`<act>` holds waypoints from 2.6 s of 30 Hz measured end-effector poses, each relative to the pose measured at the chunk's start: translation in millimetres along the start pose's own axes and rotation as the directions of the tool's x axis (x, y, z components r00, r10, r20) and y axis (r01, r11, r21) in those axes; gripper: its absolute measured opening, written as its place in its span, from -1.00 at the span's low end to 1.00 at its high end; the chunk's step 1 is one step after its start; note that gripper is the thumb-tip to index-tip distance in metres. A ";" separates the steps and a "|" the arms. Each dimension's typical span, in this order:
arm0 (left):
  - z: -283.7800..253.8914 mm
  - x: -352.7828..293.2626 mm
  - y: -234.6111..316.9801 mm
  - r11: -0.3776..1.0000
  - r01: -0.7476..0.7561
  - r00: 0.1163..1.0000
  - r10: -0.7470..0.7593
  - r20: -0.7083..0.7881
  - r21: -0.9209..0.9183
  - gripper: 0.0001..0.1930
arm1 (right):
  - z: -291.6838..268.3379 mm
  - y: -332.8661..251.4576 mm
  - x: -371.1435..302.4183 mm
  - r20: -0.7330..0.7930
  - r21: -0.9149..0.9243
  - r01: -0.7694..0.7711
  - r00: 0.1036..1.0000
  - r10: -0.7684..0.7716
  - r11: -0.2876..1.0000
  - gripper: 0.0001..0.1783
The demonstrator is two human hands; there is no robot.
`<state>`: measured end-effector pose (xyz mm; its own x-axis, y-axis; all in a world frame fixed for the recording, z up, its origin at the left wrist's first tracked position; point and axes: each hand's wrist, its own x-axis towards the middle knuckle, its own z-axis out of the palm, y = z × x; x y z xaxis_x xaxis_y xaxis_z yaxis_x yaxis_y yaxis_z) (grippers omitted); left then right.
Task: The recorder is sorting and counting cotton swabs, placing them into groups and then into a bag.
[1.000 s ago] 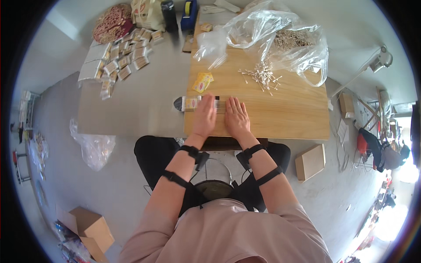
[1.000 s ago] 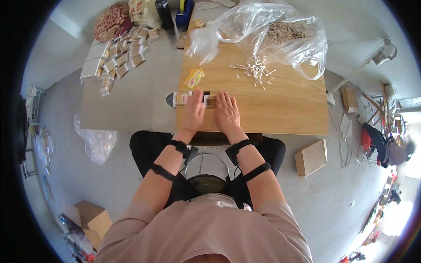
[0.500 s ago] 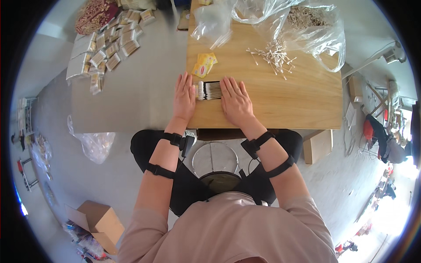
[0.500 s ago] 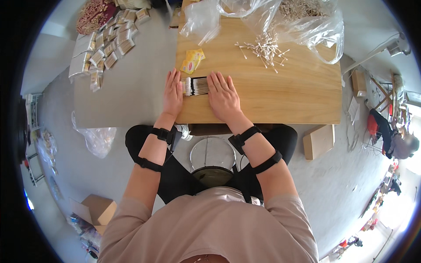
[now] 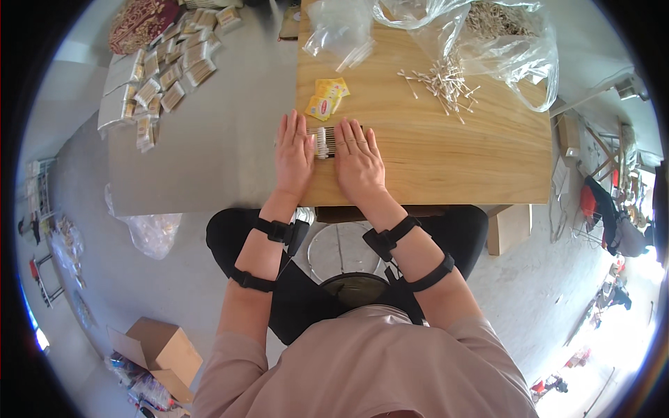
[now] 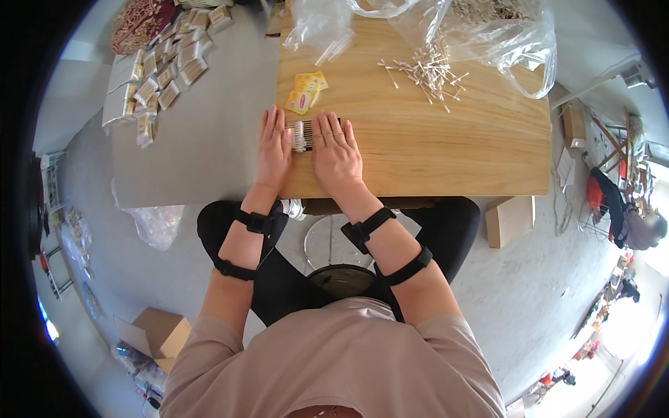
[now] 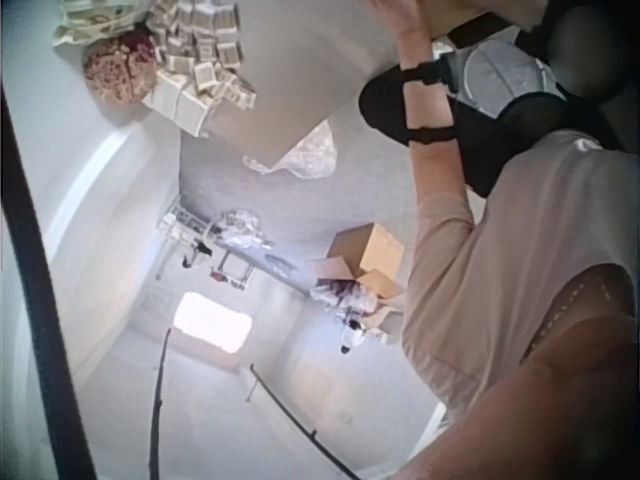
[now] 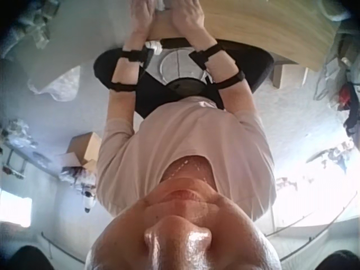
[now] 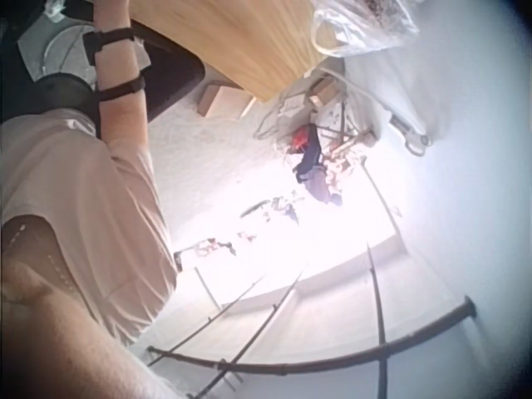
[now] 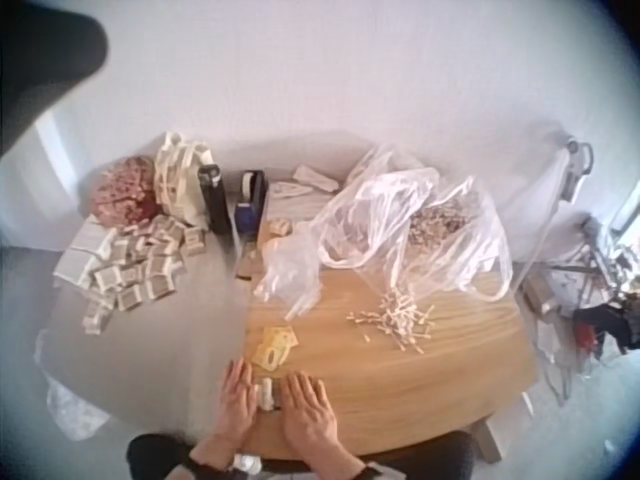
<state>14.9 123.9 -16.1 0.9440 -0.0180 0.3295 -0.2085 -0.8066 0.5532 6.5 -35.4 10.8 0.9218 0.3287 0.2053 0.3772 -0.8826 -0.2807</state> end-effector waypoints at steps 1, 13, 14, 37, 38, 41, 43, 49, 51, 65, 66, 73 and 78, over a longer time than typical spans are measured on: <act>-1.1 -0.2 0.2 1.000 0.002 1.000 -0.002 -0.002 -0.004 -0.57 | 0.0 -0.7 -0.2 0.005 0.000 0.000 1.000 0.000 1.000 -0.45; -30.4 11.0 12.0 0.368 0.354 0.898 -0.391 0.202 -0.860 -0.38 | -5.7 -0.1 6.0 0.091 -0.017 0.072 0.993 -0.070 0.997 -0.43; -35.1 11.5 12.7 0.353 0.357 0.893 -0.400 0.205 -0.865 -0.37 | -5.8 -0.7 8.1 0.095 0.016 0.068 0.993 -0.069 0.998 -0.42; -28.5 17.4 9.5 0.054 0.285 0.862 -0.451 0.231 -0.957 -0.27 | 10.9 -28.2 32.9 -0.011 0.909 -0.074 0.979 0.202 0.409 -0.54; -28.4 16.5 9.0 0.048 0.275 0.872 -0.433 0.228 -0.960 -0.27 | 12.1 -30.7 32.7 -0.010 0.915 -0.076 0.978 0.210 0.397 -0.54; -28.4 15.5 7.5 0.039 0.258 0.882 -0.418 0.219 -0.965 -0.31 | 15.5 -38.8 33.8 0.001 0.935 -0.085 0.971 0.239 0.343 -0.54; -28.5 16.0 7.7 0.036 0.248 0.885 -0.416 0.211 -0.968 -0.34 | 11.9 -39.6 34.0 0.004 0.930 -0.089 0.972 0.233 0.357 -0.54; -39.5 15.0 1.7 0.078 0.241 0.903 -0.384 0.194 -0.967 -0.50 | 9.4 -21.6 28.6 0.000 0.897 -0.091 0.979 0.205 0.433 -0.53; -61.3 14.0 3.7 0.882 0.110 0.992 -0.070 0.103 -0.458 -0.40 | 2.8 -11.8 20.0 -0.022 0.841 -0.076 0.985 0.174 0.536 -0.50; -34.5 5.6 -5.2 0.835 -0.329 0.938 0.234 0.257 0.441 -0.55 | -7.1 -20.4 9.3 0.199 -0.009 0.053 0.979 -0.050 0.999 -0.12; -32.6 7.0 -6.7 0.813 -0.369 0.928 0.293 0.232 0.449 -0.57 | -4.9 -18.9 8.1 0.207 -0.028 0.079 0.976 -0.071 0.996 -0.12; -31.1 11.2 -10.4 0.871 -0.300 0.949 0.233 0.211 0.389 -0.59 | 2.3 -37.5 19.2 0.170 -0.074 0.182 0.971 -0.167 0.981 -0.17; -39.2 20.0 -7.4 0.843 -0.375 0.924 0.376 0.076 0.386 -0.60 | 7.9 -22.0 17.7 0.121 -0.057 0.159 0.981 -0.151 0.986 -0.19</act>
<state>25.3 152.6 16.4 0.8131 -0.3647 0.4537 -0.4308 -0.9012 0.0477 15.1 -7.5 13.2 0.8583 0.4965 0.1301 0.5130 -0.8368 -0.1911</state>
